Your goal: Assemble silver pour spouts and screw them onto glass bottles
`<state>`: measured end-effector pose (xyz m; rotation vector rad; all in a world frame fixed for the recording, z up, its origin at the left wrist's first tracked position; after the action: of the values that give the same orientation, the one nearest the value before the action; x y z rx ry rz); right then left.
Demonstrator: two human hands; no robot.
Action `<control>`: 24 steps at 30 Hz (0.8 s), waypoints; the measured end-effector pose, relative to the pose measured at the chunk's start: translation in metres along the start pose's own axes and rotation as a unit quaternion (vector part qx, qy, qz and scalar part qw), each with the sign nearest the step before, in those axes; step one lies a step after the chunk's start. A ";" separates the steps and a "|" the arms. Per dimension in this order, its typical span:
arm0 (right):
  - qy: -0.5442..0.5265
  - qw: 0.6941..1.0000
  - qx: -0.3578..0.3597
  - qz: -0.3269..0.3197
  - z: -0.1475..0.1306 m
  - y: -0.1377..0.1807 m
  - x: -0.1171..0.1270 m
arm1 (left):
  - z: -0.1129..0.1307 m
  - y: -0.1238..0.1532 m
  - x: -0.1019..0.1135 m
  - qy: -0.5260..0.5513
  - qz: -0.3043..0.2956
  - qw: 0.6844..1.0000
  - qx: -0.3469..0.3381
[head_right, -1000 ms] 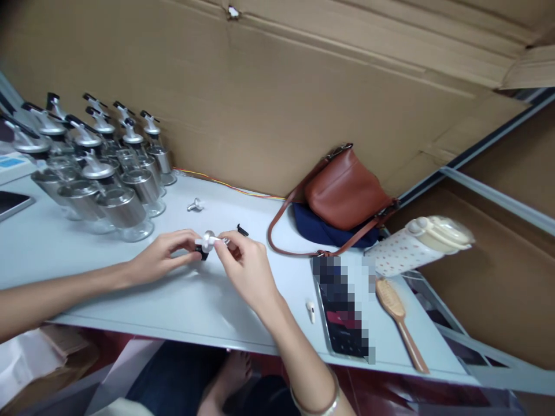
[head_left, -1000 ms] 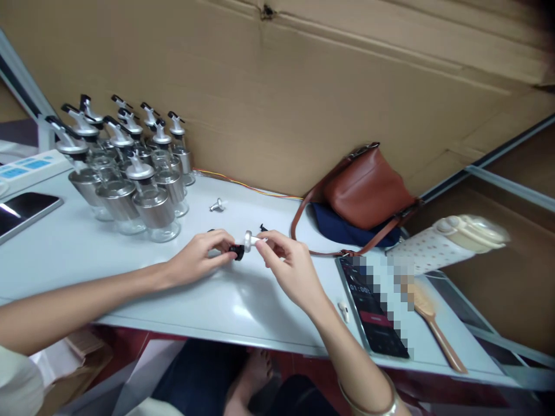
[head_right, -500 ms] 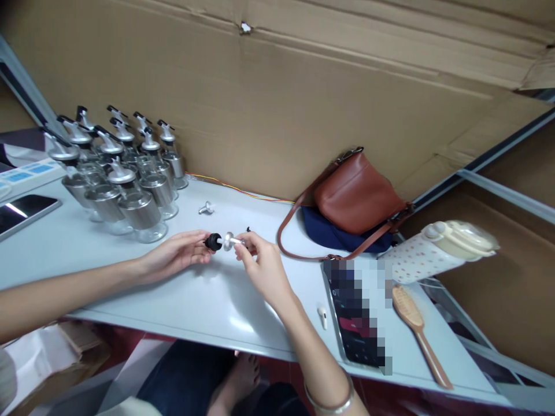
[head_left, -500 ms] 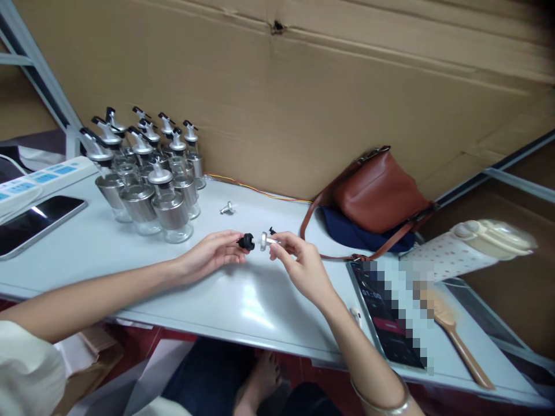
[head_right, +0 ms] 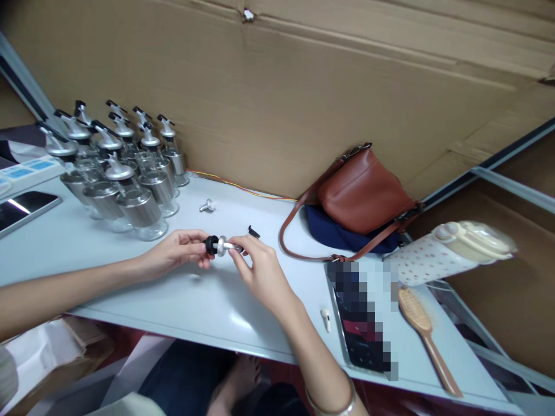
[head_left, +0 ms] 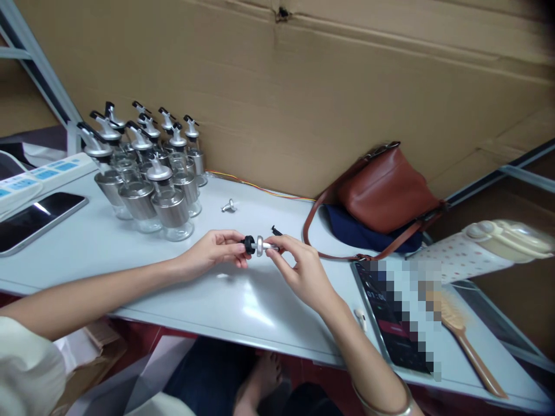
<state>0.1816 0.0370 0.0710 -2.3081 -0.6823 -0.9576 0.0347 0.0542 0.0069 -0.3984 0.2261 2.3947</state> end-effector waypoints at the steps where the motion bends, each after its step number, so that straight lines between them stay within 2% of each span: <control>1: 0.018 1.000 0.017 -0.001 -0.003 0.000 -0.001 | 0.001 0.000 0.000 -0.009 0.003 1.000 -0.006; 7: 0.139 0.987 0.085 0.004 -0.016 0.004 -0.007 | 0.002 0.001 0.000 -0.014 0.011 1.000 -0.018; 11: 0.229 0.964 0.128 0.030 -0.028 0.007 -0.008 | -0.003 0.001 -0.004 0.020 -0.001 1.000 0.010; 14: 0.280 0.946 0.159 0.046 -0.037 0.011 -0.010 | -0.001 0.001 -0.005 -0.004 0.000 1.000 0.005; 18: 0.265 0.953 0.139 0.046 -0.035 0.010 -0.014 | 0.003 0.003 -0.005 -0.064 0.015 0.998 -0.014; 24: 0.157 0.982 0.085 0.054 -0.021 0.005 -0.019 | 0.011 0.007 -0.004 -0.139 0.037 0.989 -0.026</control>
<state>0.1630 0.0148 0.0679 -1.9665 -0.4813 -1.1321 0.0310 0.0496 0.0188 -0.0778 0.0519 2.4995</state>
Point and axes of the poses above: each hand's wrist, its own y-axis away from the middle knuckle, its own x-axis out of the back of the hand, z = x × y, the point moved 7 cm from there along -y, towards the middle knuckle, and after that the axes turned 14 degrees about -z, right-handed, at the moved point
